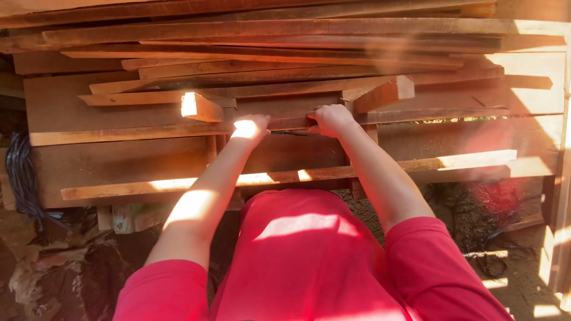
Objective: Sorting and arranging long wooden planks on an outdoor storage rack.
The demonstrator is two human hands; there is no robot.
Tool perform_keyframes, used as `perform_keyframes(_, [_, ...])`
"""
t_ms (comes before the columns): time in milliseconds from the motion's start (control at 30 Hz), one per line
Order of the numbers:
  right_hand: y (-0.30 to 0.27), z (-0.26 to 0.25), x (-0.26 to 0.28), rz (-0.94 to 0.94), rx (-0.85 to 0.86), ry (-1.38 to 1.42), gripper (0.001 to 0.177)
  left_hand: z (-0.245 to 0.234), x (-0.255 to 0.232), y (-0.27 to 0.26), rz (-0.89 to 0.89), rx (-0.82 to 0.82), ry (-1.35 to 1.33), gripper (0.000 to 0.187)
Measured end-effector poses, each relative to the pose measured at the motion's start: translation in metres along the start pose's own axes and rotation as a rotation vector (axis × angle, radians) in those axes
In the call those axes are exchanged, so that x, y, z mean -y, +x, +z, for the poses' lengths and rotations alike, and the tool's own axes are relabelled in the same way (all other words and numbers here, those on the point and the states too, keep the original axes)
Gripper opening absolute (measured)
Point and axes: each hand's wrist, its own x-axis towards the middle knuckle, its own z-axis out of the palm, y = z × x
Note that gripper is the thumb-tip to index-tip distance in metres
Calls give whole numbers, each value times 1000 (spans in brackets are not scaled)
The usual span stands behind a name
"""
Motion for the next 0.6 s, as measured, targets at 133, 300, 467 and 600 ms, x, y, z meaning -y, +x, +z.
perform_keyframes(133, [-3,0,5,59,20,91,53,2,-9,-10,-28,-103,31,41])
perform_keyframes(300, [-1,13,9,182,87,403,72,21,-19,-1,-114,-158,18,43])
perform_keyframes(467, [-8,19,22,268,53,480,68,-61,-74,-70,-201,5,-115,94])
perform_keyframes(600, [-24,49,33,330,68,488,63,-30,-95,-81,-275,145,8,142])
